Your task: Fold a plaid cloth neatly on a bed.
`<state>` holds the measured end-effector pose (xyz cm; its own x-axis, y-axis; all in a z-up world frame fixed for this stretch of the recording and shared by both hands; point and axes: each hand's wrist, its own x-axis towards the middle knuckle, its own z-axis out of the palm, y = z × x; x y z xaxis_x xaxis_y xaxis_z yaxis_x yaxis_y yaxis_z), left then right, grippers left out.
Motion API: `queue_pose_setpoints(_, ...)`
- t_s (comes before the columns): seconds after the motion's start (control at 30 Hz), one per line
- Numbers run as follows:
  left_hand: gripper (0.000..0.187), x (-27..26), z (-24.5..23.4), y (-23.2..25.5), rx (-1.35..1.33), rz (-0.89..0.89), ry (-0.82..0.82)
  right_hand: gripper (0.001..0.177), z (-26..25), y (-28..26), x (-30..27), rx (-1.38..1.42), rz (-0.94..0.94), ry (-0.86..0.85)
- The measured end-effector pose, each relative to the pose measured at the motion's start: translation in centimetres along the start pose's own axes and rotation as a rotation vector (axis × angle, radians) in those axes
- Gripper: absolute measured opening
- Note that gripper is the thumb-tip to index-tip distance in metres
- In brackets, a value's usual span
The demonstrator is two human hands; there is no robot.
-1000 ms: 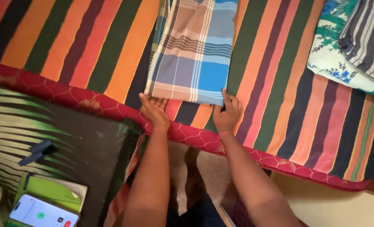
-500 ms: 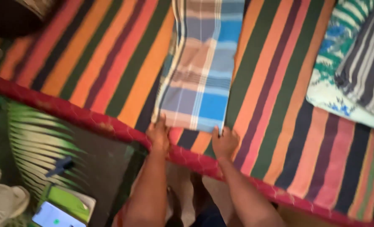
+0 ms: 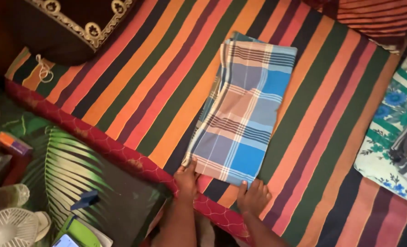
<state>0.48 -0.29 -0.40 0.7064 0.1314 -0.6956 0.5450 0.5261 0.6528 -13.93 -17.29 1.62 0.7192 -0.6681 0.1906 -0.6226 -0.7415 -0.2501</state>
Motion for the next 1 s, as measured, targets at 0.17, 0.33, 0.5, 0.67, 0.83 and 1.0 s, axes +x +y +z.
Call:
queue_pose_setpoints(0.17,0.026,0.8,-0.2,-0.9,-0.062,0.012,-0.014,0.039,0.7,0.4,-0.3,0.007,0.01,-0.019)
queue_pose_setpoints(0.33,0.042,6.8,-3.4,-6.3,0.243,0.128,-0.102,0.036,3.2,4.4,-0.1,0.223,-0.01,0.061)
queue_pose_setpoints(0.5,0.025,3.9,-1.1,-1.5,0.402,0.238,-0.268,0.027,7.7,8.9,5.8,1.11,0.591,-0.408)
queue_pose_setpoints(0.67,0.028,-2.1,4.4,6.6,0.245,0.19,-0.486,0.027,-6.0,4.2,12.2,1.705,0.644,-0.688)
queue_pose_setpoints(0.83,0.023,-16.9,12.8,21.5,-0.119,0.29,-0.583,0.026,-24.6,-3.0,17.4,1.911,0.22,-0.51)
queue_pose_setpoints(1.0,0.024,-31.2,12.4,31.3,-0.067,0.978,-0.558,0.019,-42.3,-9.4,13.1,1.971,-0.192,-0.079)
